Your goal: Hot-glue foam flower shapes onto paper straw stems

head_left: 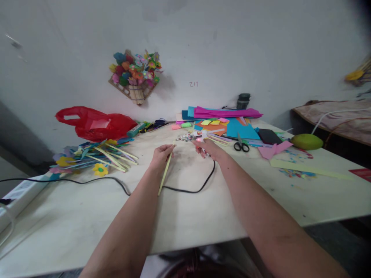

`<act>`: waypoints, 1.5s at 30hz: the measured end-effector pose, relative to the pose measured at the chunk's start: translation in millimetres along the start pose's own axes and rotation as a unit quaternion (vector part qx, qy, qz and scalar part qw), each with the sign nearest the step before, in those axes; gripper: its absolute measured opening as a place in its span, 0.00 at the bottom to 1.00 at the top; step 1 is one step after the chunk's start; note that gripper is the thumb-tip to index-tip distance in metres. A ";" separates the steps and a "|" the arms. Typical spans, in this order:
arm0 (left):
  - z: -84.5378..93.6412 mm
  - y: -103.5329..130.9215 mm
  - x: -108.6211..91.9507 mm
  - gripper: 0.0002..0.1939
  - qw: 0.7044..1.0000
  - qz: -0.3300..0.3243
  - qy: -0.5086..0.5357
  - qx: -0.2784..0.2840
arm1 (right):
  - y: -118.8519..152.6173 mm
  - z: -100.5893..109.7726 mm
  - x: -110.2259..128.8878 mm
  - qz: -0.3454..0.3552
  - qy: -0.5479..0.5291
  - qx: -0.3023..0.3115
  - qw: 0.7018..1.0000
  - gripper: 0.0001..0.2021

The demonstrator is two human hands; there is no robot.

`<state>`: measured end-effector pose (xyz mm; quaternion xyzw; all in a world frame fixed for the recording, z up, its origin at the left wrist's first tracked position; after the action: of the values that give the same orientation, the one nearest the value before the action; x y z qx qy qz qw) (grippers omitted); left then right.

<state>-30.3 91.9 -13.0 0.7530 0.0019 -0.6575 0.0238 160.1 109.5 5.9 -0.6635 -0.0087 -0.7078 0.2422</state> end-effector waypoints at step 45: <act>9.3 2.5 -22.7 0.17 0.992 -0.027 0.127 0.004 | -10.6 -46.9 -6.6 0.076 0.550 0.081 0.828 0.21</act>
<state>-42.5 89.7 8.3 0.8301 0.0221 -0.5572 0.0026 112.5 105.4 -2.7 -0.1410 0.1194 -0.9316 0.3130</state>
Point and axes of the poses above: each hand's wrist, its own y-axis away from the middle knuckle, its own z-axis out of the back of the hand, x = y × z, the point moved 8 cm from there along -y, towards the middle knuckle, and after that the axes turned 11 degrees about z, right-handed, at the moved point
